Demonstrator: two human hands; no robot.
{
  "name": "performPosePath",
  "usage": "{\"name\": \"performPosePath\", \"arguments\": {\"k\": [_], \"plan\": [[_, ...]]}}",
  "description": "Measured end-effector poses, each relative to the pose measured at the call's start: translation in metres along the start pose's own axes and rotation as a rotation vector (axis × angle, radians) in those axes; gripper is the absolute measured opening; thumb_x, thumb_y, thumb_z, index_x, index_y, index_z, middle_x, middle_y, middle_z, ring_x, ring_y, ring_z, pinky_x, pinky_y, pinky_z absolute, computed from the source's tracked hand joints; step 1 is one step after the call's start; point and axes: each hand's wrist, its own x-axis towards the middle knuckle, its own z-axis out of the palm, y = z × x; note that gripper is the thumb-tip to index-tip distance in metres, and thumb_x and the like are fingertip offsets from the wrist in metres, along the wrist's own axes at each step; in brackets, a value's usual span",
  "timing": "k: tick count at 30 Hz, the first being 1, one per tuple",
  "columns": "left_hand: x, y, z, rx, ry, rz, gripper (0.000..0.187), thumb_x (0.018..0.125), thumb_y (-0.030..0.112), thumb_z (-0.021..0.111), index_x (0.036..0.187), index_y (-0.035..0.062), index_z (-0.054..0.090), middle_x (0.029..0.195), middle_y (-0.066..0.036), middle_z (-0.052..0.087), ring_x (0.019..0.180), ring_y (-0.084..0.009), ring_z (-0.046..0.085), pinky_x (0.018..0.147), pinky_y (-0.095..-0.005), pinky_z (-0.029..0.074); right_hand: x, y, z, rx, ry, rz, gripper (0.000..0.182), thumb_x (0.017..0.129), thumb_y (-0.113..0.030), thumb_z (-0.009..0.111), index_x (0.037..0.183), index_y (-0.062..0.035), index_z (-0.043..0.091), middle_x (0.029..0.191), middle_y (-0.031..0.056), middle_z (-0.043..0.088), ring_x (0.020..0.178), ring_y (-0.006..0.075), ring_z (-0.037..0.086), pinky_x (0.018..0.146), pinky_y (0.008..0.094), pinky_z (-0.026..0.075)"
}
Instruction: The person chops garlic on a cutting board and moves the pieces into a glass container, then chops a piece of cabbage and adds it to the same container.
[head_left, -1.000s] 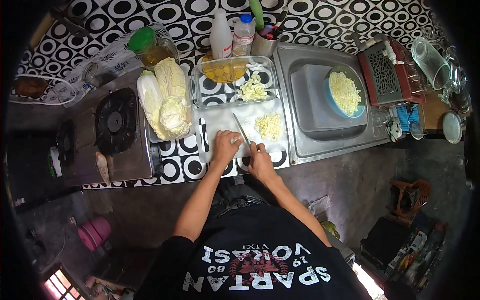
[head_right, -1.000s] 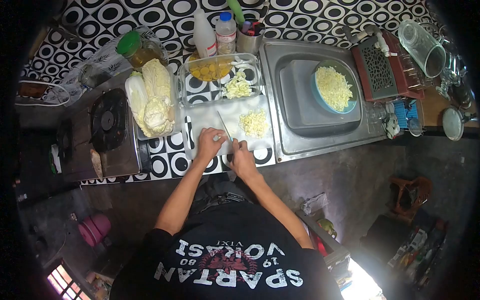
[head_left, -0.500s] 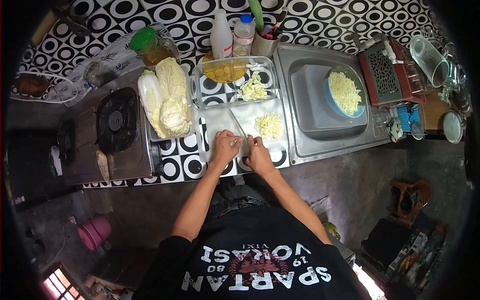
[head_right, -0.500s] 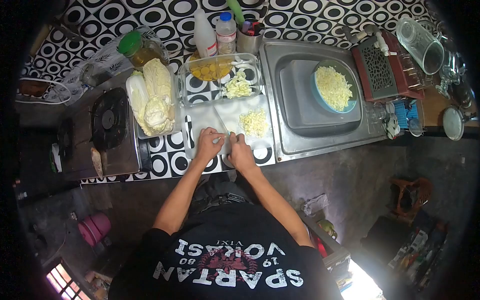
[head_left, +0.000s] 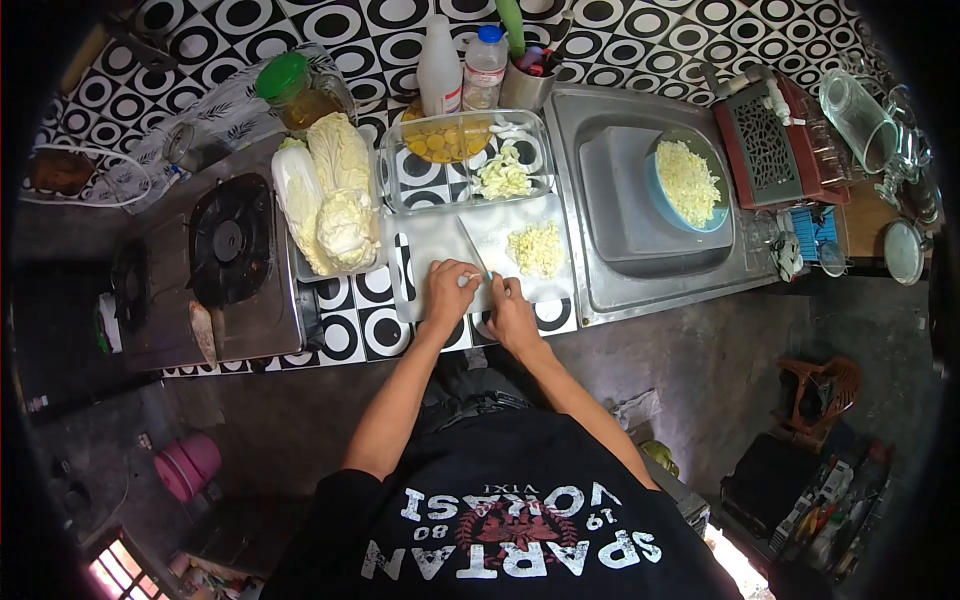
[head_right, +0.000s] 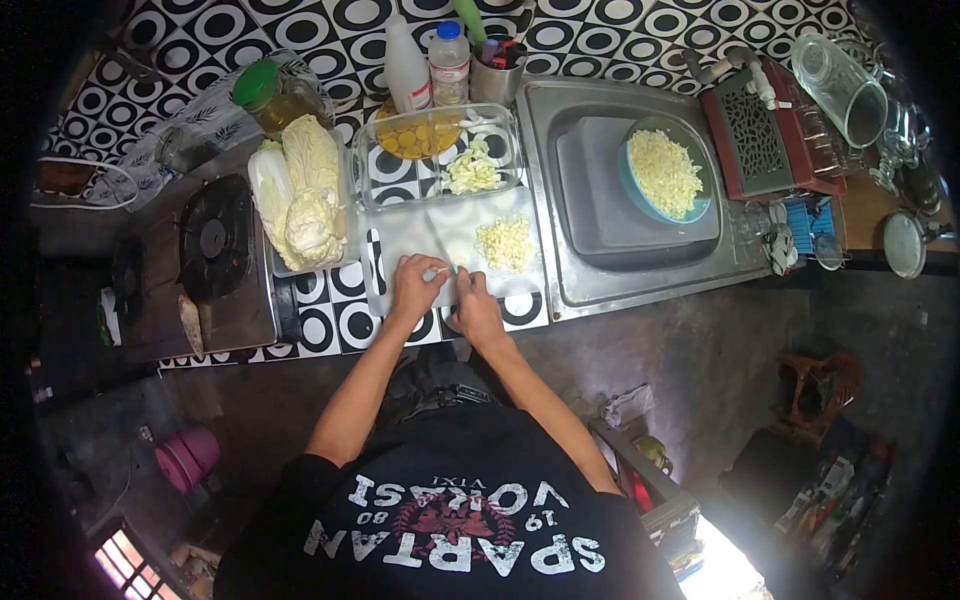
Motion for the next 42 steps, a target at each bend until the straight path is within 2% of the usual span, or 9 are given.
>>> {"name": "performPosePath", "arguments": {"k": [6,8,15,20,24,30,36,38,42], "plan": [[-0.001,0.0,-0.002,0.011,0.007,-0.058,0.013,0.063,0.01,0.074,0.073,0.008,0.066,0.072,-0.008,0.059,0.076,-0.0273,0.052,0.07,-0.0369,0.043,0.009,-0.008,-0.015,-0.034,-0.061,0.014,0.061,0.067,0.003,0.058,0.125,0.0021,0.04,0.105,0.0258,0.048,0.079,0.0448,0.058,0.07,0.0484,0.05],[-0.003,-0.002,-0.003,0.025,-0.004,-0.079,0.013,0.063,0.011,0.074,0.073,0.0081,0.067,0.072,-0.008,0.06,0.076,-0.0273,0.052,0.07,-0.0369,0.043,-0.001,-0.008,-0.015,-0.022,-0.026,0.001,0.054,0.069,0.004,0.053,0.122,0.0048,0.043,0.096,0.0259,0.051,0.075,0.0426,0.057,0.067,0.0467,0.049],[-0.003,-0.007,-0.001,0.045,0.002,0.009,0.01,0.065,0.014,0.074,0.072,0.0066,0.071,0.07,-0.008,0.059,0.072,-0.0273,0.053,0.066,-0.0367,0.044,-0.013,0.002,0.007,0.009,0.072,-0.016,0.058,0.067,0.006,0.055,0.124,0.0021,0.043,0.098,0.0237,0.051,0.076,0.0424,0.057,0.067,0.0465,0.048],[-0.003,-0.007,-0.002,0.074,0.017,0.042,0.008,0.065,0.01,0.069,0.072,0.0063,0.071,0.072,-0.009,0.06,0.073,-0.0282,0.054,0.067,-0.0366,0.045,0.012,-0.007,-0.007,0.004,-0.087,0.043,0.064,0.066,0.001,0.061,0.126,-0.0013,0.04,0.108,0.0238,0.047,0.083,0.0437,0.058,0.073,0.0472,0.05],[-0.002,-0.006,-0.002,0.033,-0.006,-0.01,0.011,0.064,0.009,0.068,0.074,0.0075,0.071,0.072,-0.009,0.061,0.074,-0.0276,0.054,0.068,-0.0365,0.046,0.01,-0.011,-0.018,-0.021,-0.104,0.038,0.064,0.065,0.002,0.062,0.125,-0.0004,0.04,0.107,0.0243,0.048,0.084,0.0437,0.058,0.074,0.0466,0.05],[-0.002,-0.005,-0.005,0.023,-0.041,-0.005,0.014,0.065,0.008,0.068,0.078,0.0099,0.072,0.071,-0.008,0.059,0.075,-0.0266,0.054,0.069,-0.0366,0.046,-0.015,-0.007,-0.02,-0.048,-0.109,0.033,0.062,0.065,0.002,0.061,0.124,0.0013,0.04,0.101,0.026,0.049,0.079,0.0437,0.059,0.069,0.0465,0.051],[0.002,-0.004,-0.007,0.019,-0.08,0.031,0.014,0.067,0.008,0.067,0.08,0.01,0.072,0.071,-0.007,0.057,0.074,-0.0266,0.052,0.069,-0.0363,0.045,-0.008,0.012,0.008,0.0,0.059,-0.082,0.062,0.066,0.004,0.059,0.125,0.0005,0.04,0.103,0.0241,0.049,0.077,0.044,0.058,0.067,0.0481,0.049],[-0.002,-0.005,-0.007,0.018,-0.093,0.031,0.014,0.068,0.008,0.067,0.08,0.0099,0.072,0.071,-0.008,0.057,0.074,-0.0267,0.052,0.069,-0.0362,0.044,0.006,0.003,0.0,-0.029,-0.018,-0.01,0.064,0.066,0.003,0.06,0.126,-0.0002,0.04,0.105,0.0231,0.049,0.078,0.0439,0.058,0.069,0.0483,0.049],[0.0,-0.006,-0.009,0.023,-0.111,0.055,0.014,0.068,0.008,0.066,0.081,0.0102,0.073,0.071,-0.008,0.056,0.073,-0.0266,0.051,0.069,-0.0361,0.043,0.017,-0.007,-0.015,-0.021,-0.082,0.001,0.066,0.064,0.001,0.063,0.126,0.0006,0.04,0.105,0.0245,0.049,0.08,0.0445,0.058,0.072,0.0471,0.05]]}}
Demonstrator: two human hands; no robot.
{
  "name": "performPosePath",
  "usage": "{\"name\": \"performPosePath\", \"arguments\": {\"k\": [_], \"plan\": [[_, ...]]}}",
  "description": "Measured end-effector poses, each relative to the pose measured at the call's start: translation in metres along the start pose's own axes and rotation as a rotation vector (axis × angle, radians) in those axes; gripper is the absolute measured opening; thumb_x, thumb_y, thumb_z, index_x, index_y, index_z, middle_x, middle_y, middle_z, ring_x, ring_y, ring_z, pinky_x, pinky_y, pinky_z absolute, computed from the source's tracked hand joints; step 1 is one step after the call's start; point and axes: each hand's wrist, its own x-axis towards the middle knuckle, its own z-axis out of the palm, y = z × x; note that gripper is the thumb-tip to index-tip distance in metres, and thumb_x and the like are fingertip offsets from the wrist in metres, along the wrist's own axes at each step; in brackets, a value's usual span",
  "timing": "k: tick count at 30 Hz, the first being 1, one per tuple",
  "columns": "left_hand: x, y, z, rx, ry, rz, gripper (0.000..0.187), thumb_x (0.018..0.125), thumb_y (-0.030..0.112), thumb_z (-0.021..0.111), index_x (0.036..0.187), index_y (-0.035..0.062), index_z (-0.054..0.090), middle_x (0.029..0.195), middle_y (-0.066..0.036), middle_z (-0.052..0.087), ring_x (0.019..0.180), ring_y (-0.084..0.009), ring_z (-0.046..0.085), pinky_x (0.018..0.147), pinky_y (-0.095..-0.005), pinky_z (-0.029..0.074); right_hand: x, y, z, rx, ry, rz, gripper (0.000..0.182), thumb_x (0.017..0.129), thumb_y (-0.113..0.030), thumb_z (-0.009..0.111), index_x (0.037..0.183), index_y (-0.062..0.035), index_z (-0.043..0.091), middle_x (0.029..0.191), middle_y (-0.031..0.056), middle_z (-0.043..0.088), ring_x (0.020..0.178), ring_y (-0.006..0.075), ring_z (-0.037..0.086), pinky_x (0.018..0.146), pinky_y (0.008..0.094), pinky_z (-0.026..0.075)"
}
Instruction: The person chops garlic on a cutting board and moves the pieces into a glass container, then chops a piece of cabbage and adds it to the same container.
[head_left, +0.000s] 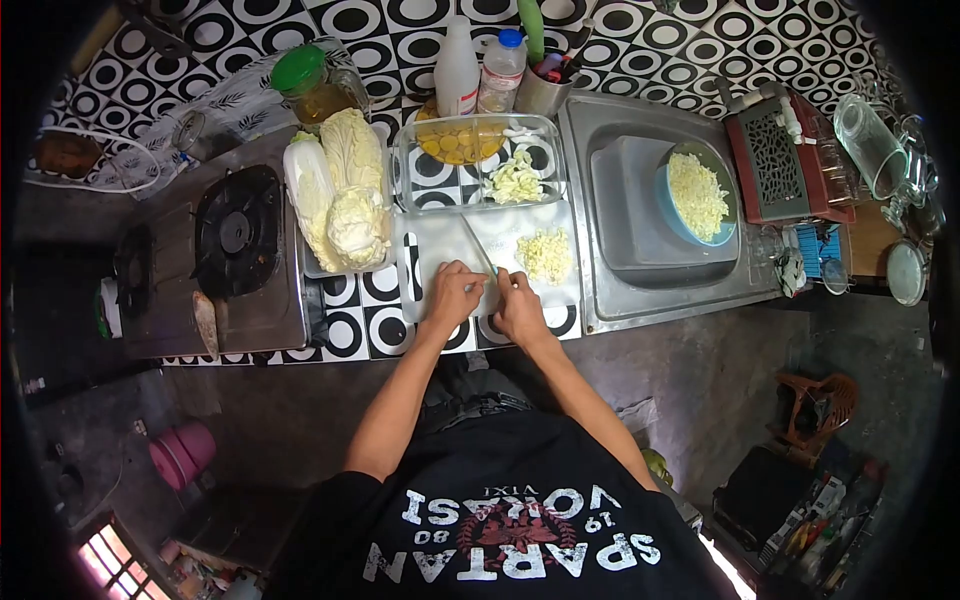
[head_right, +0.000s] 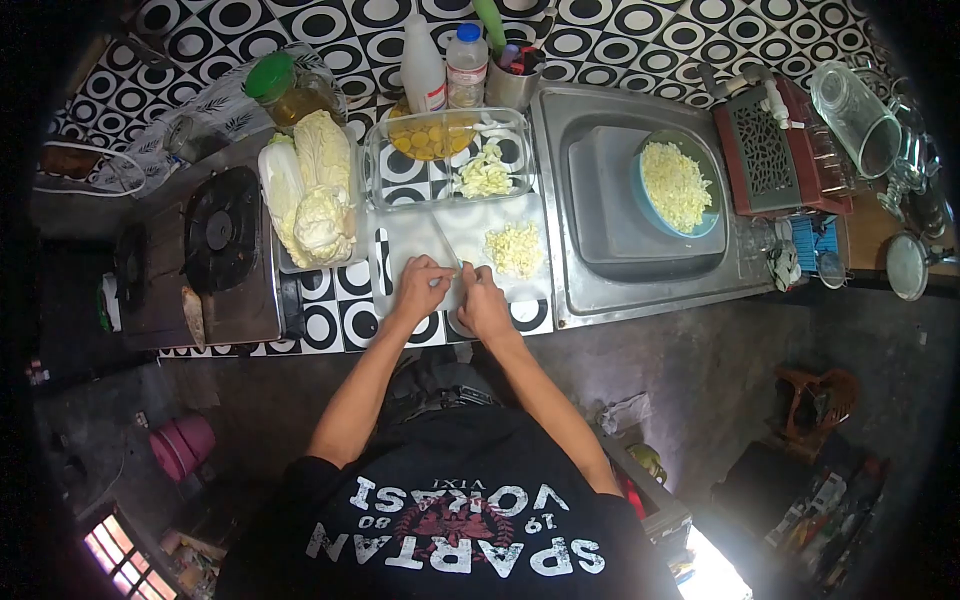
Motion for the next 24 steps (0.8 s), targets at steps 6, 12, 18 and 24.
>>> {"name": "performPosePath", "arguments": {"k": [6,12,18,24], "plan": [[0.0,0.002,-0.001,-0.01,-0.005,-0.031,0.014,0.069,0.008,0.067,0.08,0.011,0.073,0.07,-0.008,0.056,0.073,-0.0262,0.051,0.069,-0.036,0.043,-0.025,0.002,0.0,-0.006,0.001,0.008,0.059,0.067,0.004,0.058,0.123,0.0033,0.041,0.098,0.0261,0.051,0.079,0.0441,0.058,0.07,0.0468,0.05],[0.002,-0.003,0.003,-0.037,0.024,-0.034,0.013,0.066,0.006,0.067,0.078,0.0101,0.073,0.069,-0.008,0.056,0.072,-0.0267,0.051,0.069,-0.0361,0.043,-0.026,0.011,0.024,0.008,0.075,-0.024,0.062,0.067,0.003,0.059,0.126,0.0011,0.039,0.106,0.0238,0.048,0.078,0.0436,0.058,0.068,0.0472,0.05],[0.002,0.0,0.003,-0.037,0.016,-0.067,0.012,0.065,0.005,0.069,0.076,0.009,0.071,0.071,-0.007,0.058,0.074,-0.0261,0.054,0.069,-0.0363,0.045,-0.005,-0.002,0.007,-0.026,-0.016,-0.005,0.064,0.067,0.001,0.062,0.127,0.0011,0.038,0.108,0.0231,0.046,0.084,0.0434,0.058,0.071,0.0474,0.05],[0.001,-0.004,0.006,-0.049,0.084,-0.158,0.012,0.065,0.008,0.072,0.077,0.0095,0.071,0.072,-0.007,0.06,0.069,-0.0237,0.057,0.065,-0.0347,0.047,-0.028,-0.003,0.006,-0.013,0.01,-0.004,0.058,0.066,0.006,0.055,0.122,0.0032,0.041,0.099,0.0258,0.051,0.078,0.044,0.058,0.068,0.0476,0.049]]}}
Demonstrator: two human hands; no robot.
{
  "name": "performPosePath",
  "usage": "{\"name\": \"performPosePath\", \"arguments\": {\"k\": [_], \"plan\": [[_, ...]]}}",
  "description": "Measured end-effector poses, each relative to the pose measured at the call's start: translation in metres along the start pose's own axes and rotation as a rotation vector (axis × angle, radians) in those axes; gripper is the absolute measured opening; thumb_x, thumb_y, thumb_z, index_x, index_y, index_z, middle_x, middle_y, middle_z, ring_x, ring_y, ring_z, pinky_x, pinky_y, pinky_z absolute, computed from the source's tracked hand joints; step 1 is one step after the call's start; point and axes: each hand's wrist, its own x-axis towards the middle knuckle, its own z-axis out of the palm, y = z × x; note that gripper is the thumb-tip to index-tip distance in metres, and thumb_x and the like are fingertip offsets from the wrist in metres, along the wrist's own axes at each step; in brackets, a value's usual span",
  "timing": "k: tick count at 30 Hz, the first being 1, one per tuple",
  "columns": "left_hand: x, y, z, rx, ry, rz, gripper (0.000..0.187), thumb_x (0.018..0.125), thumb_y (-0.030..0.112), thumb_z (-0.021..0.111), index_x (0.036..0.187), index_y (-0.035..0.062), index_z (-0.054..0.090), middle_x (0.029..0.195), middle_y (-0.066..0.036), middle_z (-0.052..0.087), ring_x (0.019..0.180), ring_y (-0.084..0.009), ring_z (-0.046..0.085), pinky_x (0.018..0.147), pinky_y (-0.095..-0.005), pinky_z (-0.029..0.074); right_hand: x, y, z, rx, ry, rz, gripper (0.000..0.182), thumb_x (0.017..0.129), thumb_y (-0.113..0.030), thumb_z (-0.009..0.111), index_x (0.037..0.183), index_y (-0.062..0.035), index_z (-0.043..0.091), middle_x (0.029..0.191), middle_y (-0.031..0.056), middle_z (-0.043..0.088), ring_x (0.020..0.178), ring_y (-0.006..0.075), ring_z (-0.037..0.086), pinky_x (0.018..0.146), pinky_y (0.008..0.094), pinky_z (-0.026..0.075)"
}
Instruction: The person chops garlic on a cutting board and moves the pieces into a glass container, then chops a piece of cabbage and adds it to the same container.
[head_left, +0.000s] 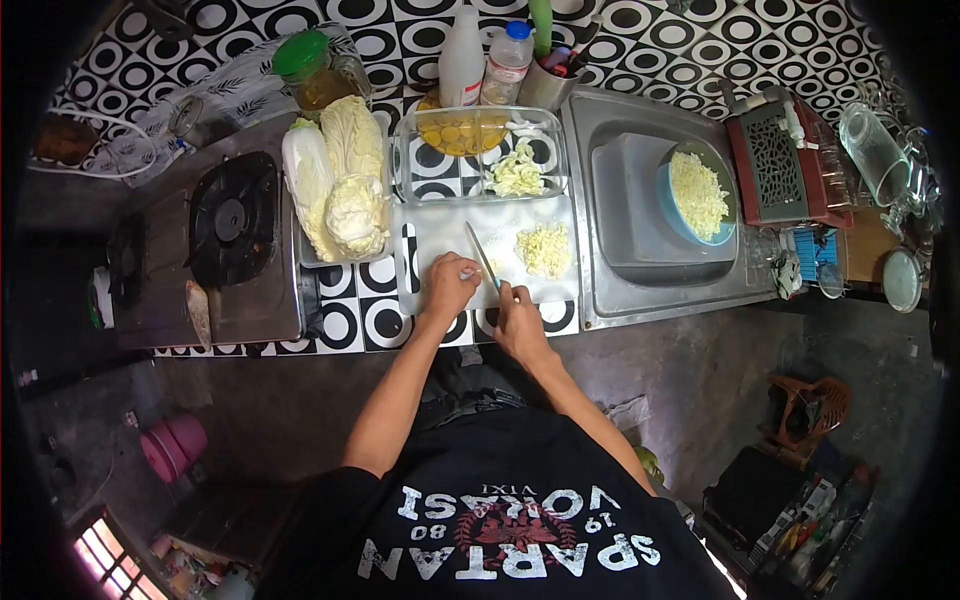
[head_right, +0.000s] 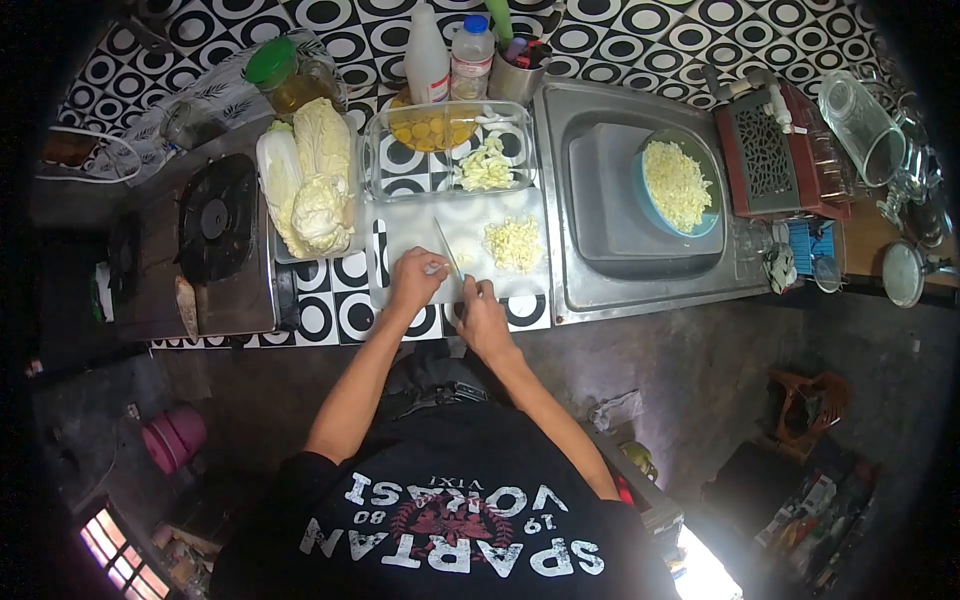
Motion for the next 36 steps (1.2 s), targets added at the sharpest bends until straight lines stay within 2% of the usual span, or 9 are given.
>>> {"name": "performPosePath", "arguments": {"k": [4,6,12,18,19,27,30,32,36], "plan": [[0.0,0.0,-0.002,0.016,-0.018,0.008,0.012,0.065,0.01,0.073,0.076,0.0099,0.072,0.073,-0.007,0.06,0.069,-0.0236,0.057,0.064,-0.0342,0.047,-0.009,0.006,0.014,-0.031,0.033,0.015,0.057,0.068,0.005,0.055,0.123,0.0039,0.04,0.098,0.0258,0.049,0.076,0.0431,0.058,0.064,0.0475,0.049],[0.001,-0.002,-0.002,0.023,-0.028,0.019,0.011,0.065,0.011,0.073,0.076,0.01,0.072,0.073,-0.006,0.06,0.069,-0.0236,0.057,0.065,-0.0343,0.047,-0.002,0.008,0.019,-0.038,0.035,0.001,0.068,0.065,0.001,0.064,0.127,0.0008,0.035,0.107,0.0238,0.045,0.077,0.0437,0.058,0.066,0.047,0.051],[0.0,-0.003,-0.001,0.041,-0.047,0.035,0.01,0.065,0.012,0.074,0.075,0.0102,0.072,0.072,-0.006,0.059,0.071,-0.0235,0.056,0.064,-0.0344,0.047,0.025,-0.003,0.003,-0.031,-0.022,-0.006,0.065,0.066,0.0,0.064,0.125,0.0023,0.038,0.105,0.0246,0.046,0.079,0.0441,0.058,0.068,0.0478,0.05],[-0.001,0.0,0.0,0.022,-0.008,0.013,0.009,0.064,0.012,0.073,0.073,0.011,0.072,0.07,-0.006,0.059,0.071,-0.0238,0.056,0.064,-0.0347,0.046,0.003,-0.001,0.0,-0.022,-0.033,0.015,0.068,0.065,-0.001,0.065,0.126,0.0032,0.036,0.105,0.0259,0.047,0.078,0.0436,0.058,0.069,0.0465,0.05],[-0.001,0.002,-0.001,-0.019,-0.017,-0.008,0.007,0.064,0.01,0.071,0.071,0.01,0.071,0.07,-0.008,0.058,0.072,-0.026,0.056,0.067,-0.0362,0.046,-0.003,0.006,0.009,-0.034,-0.009,-0.004,0.071,0.064,0.001,0.066,0.127,0.0032,0.035,0.106,0.0258,0.046,0.077,0.0432,0.058,0.069,0.0459,0.05],[0.001,0.002,0.001,-0.062,-0.023,-0.007,0.006,0.064,0.008,0.07,0.07,0.0084,0.07,0.071,-0.01,0.059,0.076,-0.0287,0.055,0.072,-0.038,0.045,0.014,0.002,0.018,-0.022,0.029,0.01,0.069,0.065,0.0,0.064,0.127,0.0022,0.035,0.108,0.0247,0.045,0.076,0.0436,0.058,0.068,0.0472,0.05],[-0.001,0.002,-0.002,0.0,0.005,0.034,0.007,0.065,0.009,0.072,0.072,0.0078,0.07,0.071,-0.007,0.061,0.071,-0.0247,0.057,0.065,-0.0347,0.047,0.021,0.0,0.014,-0.03,0.006,0.007,0.064,0.069,-0.005,0.062,0.126,0.0022,0.036,0.106,0.0256,0.046,0.076,0.0453,0.057,0.069,0.0486,0.049],[0.0,0.004,-0.002,-0.053,-0.019,-0.045,0.008,0.064,0.009,0.07,0.071,0.0081,0.07,0.071,-0.009,0.058,0.077,-0.0286,0.056,0.071,-0.038,0.045,0.019,0.0,0.012,-0.007,0.065,-0.022,0.062,0.065,0.003,0.059,0.124,0.0039,0.039,0.1,0.0249,0.05,0.076,0.0433,0.058,0.067,0.0462,0.05],[-0.001,0.005,-0.002,-0.043,-0.009,-0.048,0.007,0.064,0.009,0.071,0.071,0.0082,0.07,0.071,-0.009,0.058,0.076,-0.0285,0.055,0.071,-0.0379,0.045,0.003,-0.005,0.006,-0.01,0.018,0.022,0.063,0.065,0.003,0.059,0.125,0.0039,0.038,0.1,0.0252,0.05,0.076,0.0433,0.058,0.067,0.0463,0.05]]}}
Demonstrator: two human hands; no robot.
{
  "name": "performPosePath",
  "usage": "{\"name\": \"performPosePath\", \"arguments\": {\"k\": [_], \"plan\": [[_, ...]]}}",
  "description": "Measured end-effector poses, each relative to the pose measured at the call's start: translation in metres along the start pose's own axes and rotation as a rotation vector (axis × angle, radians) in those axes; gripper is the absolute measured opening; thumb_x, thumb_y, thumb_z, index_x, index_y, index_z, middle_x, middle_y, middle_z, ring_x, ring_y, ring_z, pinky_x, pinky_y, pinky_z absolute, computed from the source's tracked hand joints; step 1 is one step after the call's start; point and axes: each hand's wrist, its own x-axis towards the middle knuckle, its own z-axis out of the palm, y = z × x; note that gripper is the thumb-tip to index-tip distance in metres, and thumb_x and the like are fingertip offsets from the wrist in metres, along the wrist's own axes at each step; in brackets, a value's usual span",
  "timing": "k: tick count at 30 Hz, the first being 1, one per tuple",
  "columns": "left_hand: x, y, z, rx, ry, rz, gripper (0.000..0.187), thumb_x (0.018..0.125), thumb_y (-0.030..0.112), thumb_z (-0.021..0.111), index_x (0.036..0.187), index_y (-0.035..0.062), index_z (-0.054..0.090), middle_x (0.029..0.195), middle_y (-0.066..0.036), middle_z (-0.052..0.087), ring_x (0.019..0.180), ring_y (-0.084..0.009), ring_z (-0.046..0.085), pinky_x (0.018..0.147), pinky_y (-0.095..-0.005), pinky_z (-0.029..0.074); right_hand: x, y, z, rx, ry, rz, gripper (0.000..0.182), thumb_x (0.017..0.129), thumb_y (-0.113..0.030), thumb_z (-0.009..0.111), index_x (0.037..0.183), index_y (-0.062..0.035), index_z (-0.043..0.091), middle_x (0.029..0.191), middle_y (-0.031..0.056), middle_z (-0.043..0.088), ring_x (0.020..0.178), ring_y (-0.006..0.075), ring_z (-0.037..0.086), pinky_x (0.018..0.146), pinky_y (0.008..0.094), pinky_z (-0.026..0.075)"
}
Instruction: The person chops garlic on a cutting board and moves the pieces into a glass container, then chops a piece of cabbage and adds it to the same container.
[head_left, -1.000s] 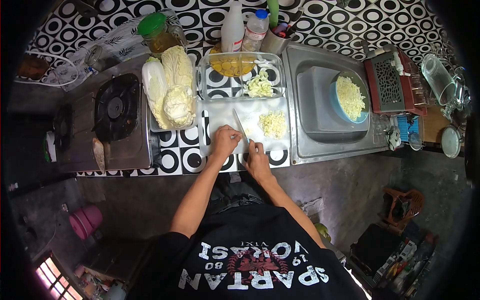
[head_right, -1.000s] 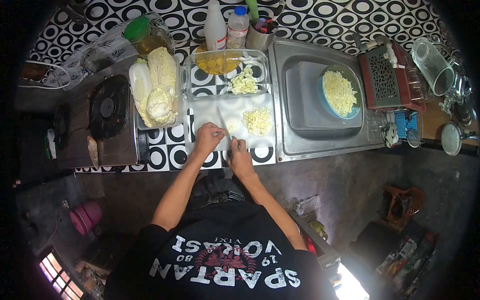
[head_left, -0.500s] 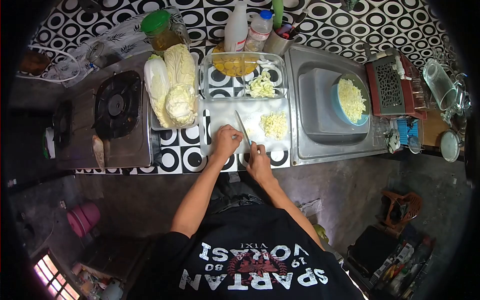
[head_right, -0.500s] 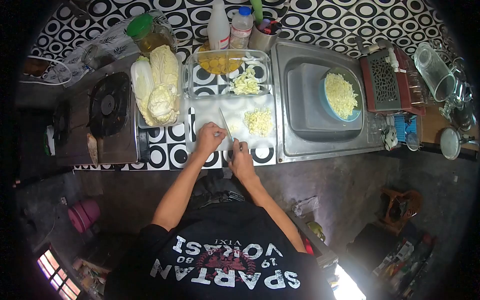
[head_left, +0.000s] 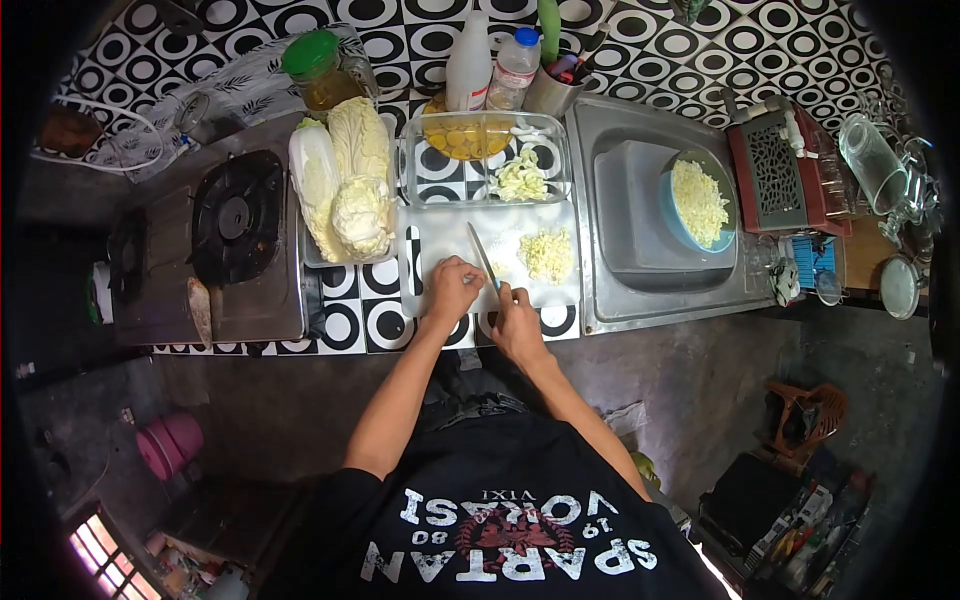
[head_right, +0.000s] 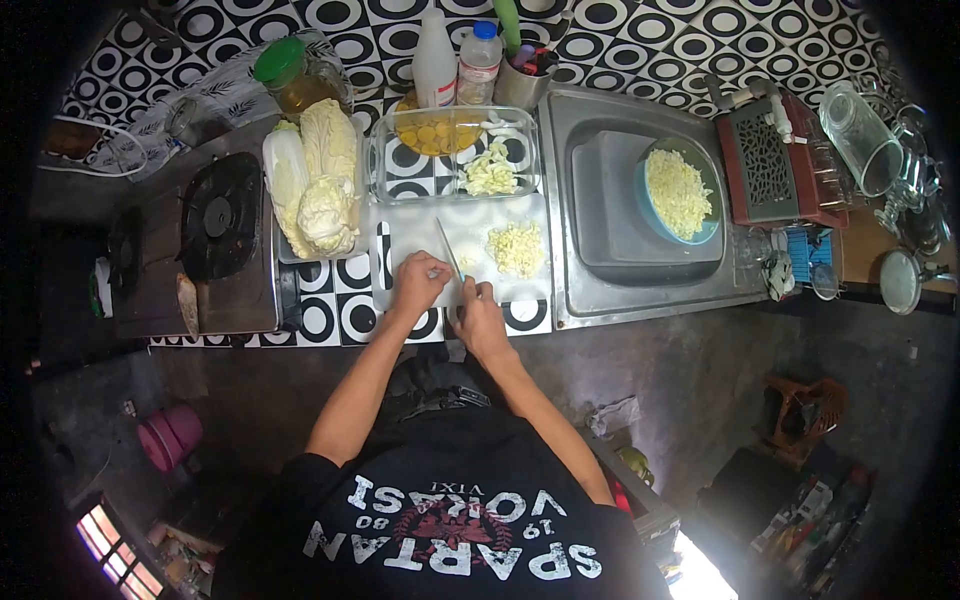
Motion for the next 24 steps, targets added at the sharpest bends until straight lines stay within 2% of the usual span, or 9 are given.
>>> {"name": "performPosePath", "arguments": {"k": [3,5,11,14,18,20,24], "plan": [[0.0,-0.001,0.001,-0.023,0.012,0.01,0.007,0.063,0.009,0.071,0.07,0.0085,0.07,0.07,-0.009,0.058,0.074,-0.0286,0.055,0.071,-0.0377,0.045,-0.005,0.008,0.009,-0.025,0.029,-0.008,0.063,0.065,0.004,0.059,0.125,0.0038,0.038,0.101,0.0256,0.049,0.076,0.0433,0.058,0.067,0.0468,0.049],[0.001,-0.004,0.0,0.041,0.011,0.074,0.008,0.067,0.013,0.073,0.072,0.0077,0.071,0.071,-0.008,0.061,0.069,-0.0244,0.058,0.063,-0.0347,0.047,-0.006,0.012,0.015,-0.005,0.021,-0.005,0.064,0.067,0.0,0.062,0.125,0.0027,0.036,0.106,0.0261,0.046,0.077,0.0438,0.058,0.067,0.047,0.05],[0.001,-0.001,-0.004,0.066,0.01,0.134,0.006,0.068,0.011,0.071,0.073,0.0079,0.071,0.071,-0.008,0.061,0.069,-0.0243,0.058,0.063,-0.0345,0.047,0.015,0.003,0.007,-0.008,0.01,-0.015,0.064,0.067,-0.001,0.063,0.125,0.0017,0.036,0.105,0.0261,0.046,0.077,0.0442,0.058,0.067,0.0472,0.051],[0.001,-0.003,-0.003,-0.015,-0.013,0.069,0.008,0.065,0.008,0.067,0.072,0.0081,0.07,0.07,-0.009,0.06,0.072,-0.0276,0.056,0.068,-0.0366,0.046,0.017,0.004,0.003,-0.019,-0.017,-0.017,0.064,0.067,-0.001,0.063,0.125,0.0014,0.036,0.104,0.0269,0.046,0.078,0.0454,0.058,0.068,0.0477,0.051],[0.001,-0.005,-0.001,-0.046,-0.001,0.034,0.01,0.065,0.007,0.068,0.074,0.0077,0.07,0.07,-0.009,0.06,0.073,-0.0271,0.057,0.069,-0.0359,0.046,0.009,-0.003,-0.007,-0.031,-0.091,0.019,0.068,0.066,-0.001,0.065,0.126,0.0014,0.034,0.106,0.0278,0.045,0.079,0.0459,0.058,0.07,0.0475,0.051],[0.002,-0.006,-0.003,-0.001,0.008,0.096,0.009,0.069,0.008,0.071,0.078,0.0064,0.07,0.073,-0.009,0.062,0.067,-0.0224,0.059,0.062,-0.0323,0.048,0.002,-0.002,-0.002,-0.04,-0.089,0.03,0.069,0.066,0.0,0.065,0.127,0.0014,0.033,0.107,0.0273,0.045,0.079,0.0458,0.058,0.07,0.0473,0.05],[0.003,-0.007,-0.003,0.0,-0.024,0.055,0.009,0.068,0.008,0.072,0.077,0.0062,0.07,0.073,-0.009,0.062,0.066,-0.0224,0.059,0.062,-0.032,0.048,-0.003,0.007,0.015,-0.025,-0.022,0.004,0.071,0.065,0.0,0.066,0.128,0.0011,0.032,0.109,0.0257,0.045,0.079,0.0451,0.058,0.07,0.0471,0.05]]}}
